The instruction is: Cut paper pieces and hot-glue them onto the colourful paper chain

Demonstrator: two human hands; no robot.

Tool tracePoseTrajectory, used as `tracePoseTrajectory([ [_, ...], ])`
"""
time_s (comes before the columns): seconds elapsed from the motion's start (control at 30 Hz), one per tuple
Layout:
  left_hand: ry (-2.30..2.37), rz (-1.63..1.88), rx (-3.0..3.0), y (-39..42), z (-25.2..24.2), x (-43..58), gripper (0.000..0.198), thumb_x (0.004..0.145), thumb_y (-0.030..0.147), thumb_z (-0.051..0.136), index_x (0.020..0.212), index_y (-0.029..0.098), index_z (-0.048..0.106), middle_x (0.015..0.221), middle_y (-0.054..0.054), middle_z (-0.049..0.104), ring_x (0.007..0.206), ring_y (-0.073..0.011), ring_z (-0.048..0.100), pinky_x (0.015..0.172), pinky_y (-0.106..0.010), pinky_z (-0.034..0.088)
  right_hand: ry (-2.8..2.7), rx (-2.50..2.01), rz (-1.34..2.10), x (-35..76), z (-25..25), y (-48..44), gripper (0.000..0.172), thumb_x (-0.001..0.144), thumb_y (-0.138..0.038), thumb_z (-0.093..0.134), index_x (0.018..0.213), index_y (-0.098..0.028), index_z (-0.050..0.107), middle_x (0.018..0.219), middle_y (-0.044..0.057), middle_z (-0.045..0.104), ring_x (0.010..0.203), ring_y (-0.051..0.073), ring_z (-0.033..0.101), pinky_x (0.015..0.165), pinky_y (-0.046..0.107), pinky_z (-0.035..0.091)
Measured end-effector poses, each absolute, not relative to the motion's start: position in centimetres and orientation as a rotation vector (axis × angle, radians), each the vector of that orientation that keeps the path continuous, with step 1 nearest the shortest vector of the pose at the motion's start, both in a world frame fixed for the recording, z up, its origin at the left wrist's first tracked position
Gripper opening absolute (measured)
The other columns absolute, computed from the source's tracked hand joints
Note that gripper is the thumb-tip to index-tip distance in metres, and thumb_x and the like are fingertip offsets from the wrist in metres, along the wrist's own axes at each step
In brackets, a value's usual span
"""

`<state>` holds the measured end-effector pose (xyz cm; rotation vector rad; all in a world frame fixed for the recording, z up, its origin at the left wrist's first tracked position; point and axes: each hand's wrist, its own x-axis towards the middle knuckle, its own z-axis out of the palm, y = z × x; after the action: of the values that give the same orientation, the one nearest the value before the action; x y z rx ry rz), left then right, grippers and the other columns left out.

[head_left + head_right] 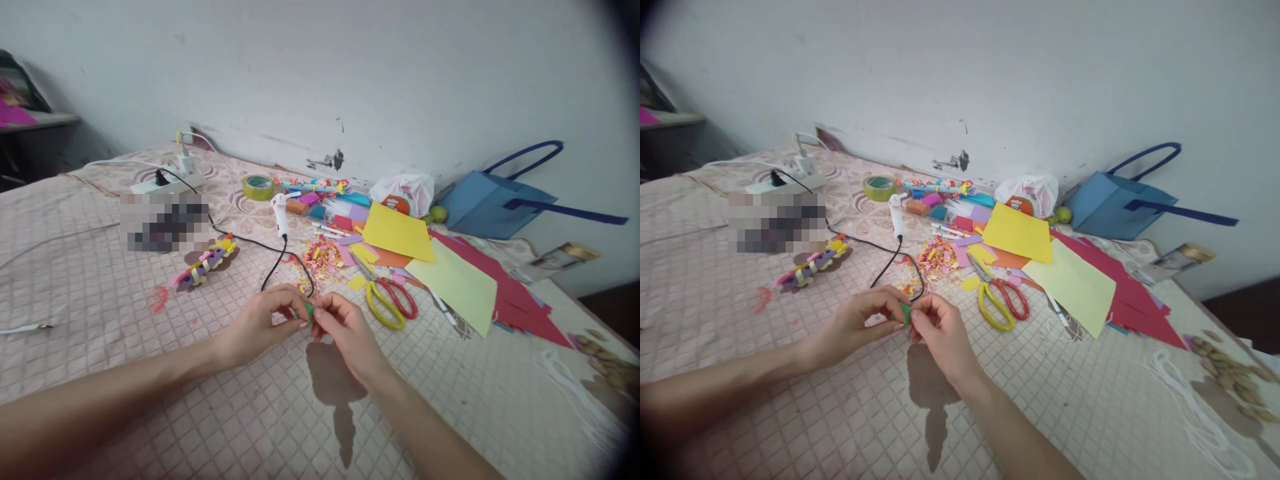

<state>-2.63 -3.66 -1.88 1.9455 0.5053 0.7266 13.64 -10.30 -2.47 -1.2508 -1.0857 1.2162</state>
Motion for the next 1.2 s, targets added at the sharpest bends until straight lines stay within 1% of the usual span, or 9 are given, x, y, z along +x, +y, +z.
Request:
tracePoseTrajectory([
  [0.2,0.589,0.653,1.753,-3.6,-2.2,-2.6,0.008,0.081,0.021,0.059,0.082,0.013,0.059,0.086,-0.005,0.06,0.079,-0.0146,0.058,0.073,-0.029,0.047,-1.166,-1.302,1.148,13.5,-2.0,-10.5,0.01,0.081,-0.027,0.056,0.076,-0.019,0.056,0.064,-0.004,0.054,0.055,0.01,0.052,0.055,0.024,0.044],
  [0.37,0.579,0.602,1.518,-3.6,-2.7,-2.4,0.015,0.078,0.025,0.063,0.083,0.012,0.056,0.079,-0.003,0.06,0.074,-0.0137,0.059,0.068,-0.028,0.046,-1.172,-1.318,1.148,13.4,-1.9,-10.5,0.01,0.081,-0.027,0.056,0.076,-0.019,0.056,0.063,-0.004,0.054,0.055,0.01,0.051,0.055,0.024,0.043],
  [0.57,0.559,0.601,1.346,-3.5,-2.9,-2.2,0.021,0.073,0.022,0.068,0.083,0.014,0.051,0.077,-0.001,0.061,0.073,-0.013,0.06,0.067,-0.027,0.046,-1.157,-1.289,1.159,13.4,-2.2,-10.6,0.01,0.081,-0.027,0.056,0.075,-0.019,0.055,0.063,-0.004,0.054,0.055,0.01,0.051,0.055,0.024,0.043],
  [0.8,0.582,0.577,1.245,-3.4,-2.9,-2.2,0.033,0.069,0.02,0.072,0.089,0.015,0.045,0.077,0.0,0.062,0.071,-0.0117,0.06,0.066,-0.026,0.046,-1.161,-1.292,1.161,13.4,-2.3,-10.6,0.01,0.082,-0.028,0.056,0.077,-0.019,0.056,0.064,-0.004,0.054,0.055,0.01,0.052,0.055,0.023,0.043],
  [1.1,0.627,0.571,1.241,-3.5,-2.6,-2.1,0.033,0.067,0.021,0.071,0.09,0.015,0.047,0.077,0.001,0.061,0.07,-0.0112,0.059,0.065,-0.025,0.044,-1.129,-1.265,1.202,13.2,-2.6,-10.5,0.012,0.082,-0.029,0.057,0.077,-0.019,0.055,0.062,-0.004,0.054,0.054,0.009,0.051,0.053,0.023,0.044],
  [1.2,0.667,0.557,1.245,-3.5,-2.3,-2.1,0.032,0.066,0.022,0.071,0.088,0.016,0.047,0.077,0.002,0.061,0.07,-0.0119,0.06,0.066,-0.026,0.045,-1.11,-1.269,1.232,13.1,-2.4,-10.5,0.015,0.081,-0.033,0.058,0.078,-0.019,0.055,0.062,-0.004,0.054,0.053,0.01,0.052,0.052,0.023,0.044],
])
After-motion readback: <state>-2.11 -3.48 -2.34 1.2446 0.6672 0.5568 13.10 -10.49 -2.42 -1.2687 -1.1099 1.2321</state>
